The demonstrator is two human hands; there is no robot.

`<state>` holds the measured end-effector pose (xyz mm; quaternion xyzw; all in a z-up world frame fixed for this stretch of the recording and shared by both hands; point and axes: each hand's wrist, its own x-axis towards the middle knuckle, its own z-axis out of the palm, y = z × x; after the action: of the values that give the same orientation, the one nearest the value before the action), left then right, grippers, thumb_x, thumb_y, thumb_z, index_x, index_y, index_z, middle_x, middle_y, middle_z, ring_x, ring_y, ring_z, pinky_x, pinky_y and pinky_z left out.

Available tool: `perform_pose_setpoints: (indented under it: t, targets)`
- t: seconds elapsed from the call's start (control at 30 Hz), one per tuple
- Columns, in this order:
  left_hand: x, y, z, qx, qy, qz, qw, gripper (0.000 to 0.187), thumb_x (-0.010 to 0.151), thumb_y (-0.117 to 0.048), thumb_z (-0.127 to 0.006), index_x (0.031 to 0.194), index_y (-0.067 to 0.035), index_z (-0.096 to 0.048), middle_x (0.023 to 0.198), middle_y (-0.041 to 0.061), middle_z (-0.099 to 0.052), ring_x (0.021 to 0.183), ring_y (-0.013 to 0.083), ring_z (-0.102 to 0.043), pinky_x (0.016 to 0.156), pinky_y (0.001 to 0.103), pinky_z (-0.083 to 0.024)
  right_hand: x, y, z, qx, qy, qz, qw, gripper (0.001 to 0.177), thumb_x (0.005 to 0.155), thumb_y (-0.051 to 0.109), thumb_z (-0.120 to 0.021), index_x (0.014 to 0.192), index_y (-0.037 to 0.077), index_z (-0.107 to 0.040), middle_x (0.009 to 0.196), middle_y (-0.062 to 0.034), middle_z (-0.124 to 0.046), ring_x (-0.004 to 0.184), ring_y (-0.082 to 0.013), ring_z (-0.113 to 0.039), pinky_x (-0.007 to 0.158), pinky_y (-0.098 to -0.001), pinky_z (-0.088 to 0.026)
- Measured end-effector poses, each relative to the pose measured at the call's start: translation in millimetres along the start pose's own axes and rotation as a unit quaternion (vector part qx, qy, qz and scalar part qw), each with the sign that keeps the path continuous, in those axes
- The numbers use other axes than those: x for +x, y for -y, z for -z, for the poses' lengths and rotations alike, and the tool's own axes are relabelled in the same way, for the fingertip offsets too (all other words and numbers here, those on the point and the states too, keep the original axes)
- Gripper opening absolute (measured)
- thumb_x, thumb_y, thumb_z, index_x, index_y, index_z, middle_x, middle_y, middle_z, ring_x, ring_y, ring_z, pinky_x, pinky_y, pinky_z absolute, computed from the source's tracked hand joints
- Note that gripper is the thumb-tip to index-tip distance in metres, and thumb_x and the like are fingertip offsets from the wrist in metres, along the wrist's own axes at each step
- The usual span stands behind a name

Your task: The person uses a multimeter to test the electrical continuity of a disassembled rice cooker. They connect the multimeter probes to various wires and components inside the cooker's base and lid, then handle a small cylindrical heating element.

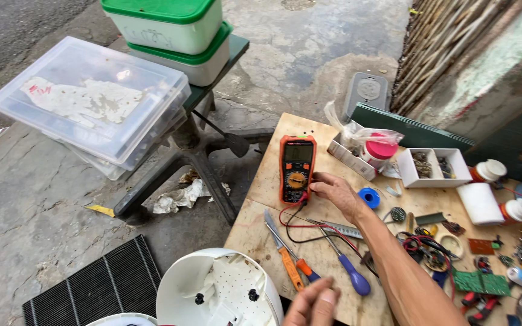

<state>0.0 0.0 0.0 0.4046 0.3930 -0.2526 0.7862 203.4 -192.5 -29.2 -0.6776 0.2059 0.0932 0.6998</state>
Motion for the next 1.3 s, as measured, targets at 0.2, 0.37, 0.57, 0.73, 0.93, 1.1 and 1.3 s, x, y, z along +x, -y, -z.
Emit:
perform_pose_setpoints:
  t: [0.2, 0.37, 0.57, 0.73, 0.93, 1.1, 1.3]
  targets:
    - [-55, -52, -14, -0.068, -0.030, -0.069, 0.995, 0.043, 0.101, -0.006, -0.069, 0.139, 0.004, -0.086, 0.091, 0.041, -0.089, 0.083, 0.0428, -0.079, 0.087, 0.043, -0.059, -128, -3, 48, -0.127, -0.203, 0.004, 0.971, 0.040, 0.105, 0.030, -0.067, 0.104, -0.005, -0.085, 0.100, -0.0220, -0.088, 0.089, -0.0280, -0.081, 0.086, -0.0374, -0.064]
    - [-54, -48, -6, 0.017, 0.003, -0.086, 0.996, 0.055, 0.100, -0.014, -0.060, 0.153, -0.009, -0.076, 0.110, 0.024, -0.094, 0.097, 0.0296, -0.084, 0.096, 0.036, -0.055, -216, -43, 67, -0.337, -0.301, -0.111, 0.885, 0.043, 0.104, 0.052, -0.057, 0.103, 0.016, -0.081, 0.097, -0.0158, -0.083, 0.094, -0.0341, -0.071, 0.087, -0.0418, -0.049]
    - [-89, -50, -16, -0.002, 0.027, -0.071, 0.997, 0.054, 0.101, -0.010, -0.064, 0.154, -0.004, -0.074, 0.116, 0.028, -0.088, 0.093, 0.0308, -0.077, 0.100, 0.041, -0.062, -213, -146, 96, -0.557, -0.118, -0.025, 0.821, 0.062, 0.092, 0.031, -0.064, 0.154, 0.028, -0.058, 0.163, 0.0025, -0.057, 0.153, -0.0181, -0.052, 0.130, -0.0469, -0.041]
    - [-97, -43, -19, -0.007, 0.038, -0.069, 0.997, 0.055, 0.096, -0.007, -0.069, 0.151, -0.003, -0.074, 0.113, 0.026, -0.087, 0.091, 0.0284, -0.076, 0.098, 0.039, -0.060, -204, -155, 102, -0.655, -0.152, 0.207, 0.711, 0.017, 0.097, 0.027, -0.078, 0.111, 0.021, -0.072, 0.105, -0.0009, -0.065, 0.094, -0.0233, -0.063, 0.084, -0.0424, -0.053]
    - [-101, -41, -18, 0.082, 0.076, -0.061, 0.992, 0.053, 0.097, -0.016, -0.070, 0.150, -0.008, -0.075, 0.109, 0.017, -0.091, 0.092, 0.0226, -0.078, 0.097, 0.035, -0.059, -215, -54, 134, -0.620, -0.235, 0.066, 0.746, 0.027, 0.116, 0.046, -0.054, 0.106, 0.032, -0.075, 0.058, 0.0113, -0.063, 0.041, -0.0070, -0.054, 0.034, -0.0209, -0.048]
    - [-119, -27, -49, 0.321, 0.145, -0.097, 0.931, 0.053, 0.091, -0.027, -0.078, 0.144, -0.020, -0.075, 0.138, 0.001, -0.078, 0.125, 0.0148, -0.074, 0.113, 0.031, -0.055, -261, 108, 62, -0.349, -0.212, 0.052, 0.911, 0.034, 0.104, 0.031, -0.068, 0.131, 0.013, -0.079, 0.074, -0.0092, -0.076, 0.064, -0.0193, -0.068, 0.060, -0.0346, -0.050]
    - [-104, -11, -88, 0.474, 0.226, -0.229, 0.820, 0.078, 0.089, -0.054, -0.064, 0.158, -0.020, -0.050, 0.155, 0.010, -0.058, 0.140, 0.0269, -0.056, 0.113, 0.047, -0.047, -252, 135, 10, -0.085, -0.115, 0.043, 0.989, 0.051, 0.094, 0.010, -0.069, 0.145, 0.003, -0.070, 0.072, -0.0172, -0.068, 0.053, -0.0210, -0.057, 0.040, -0.0292, -0.041]
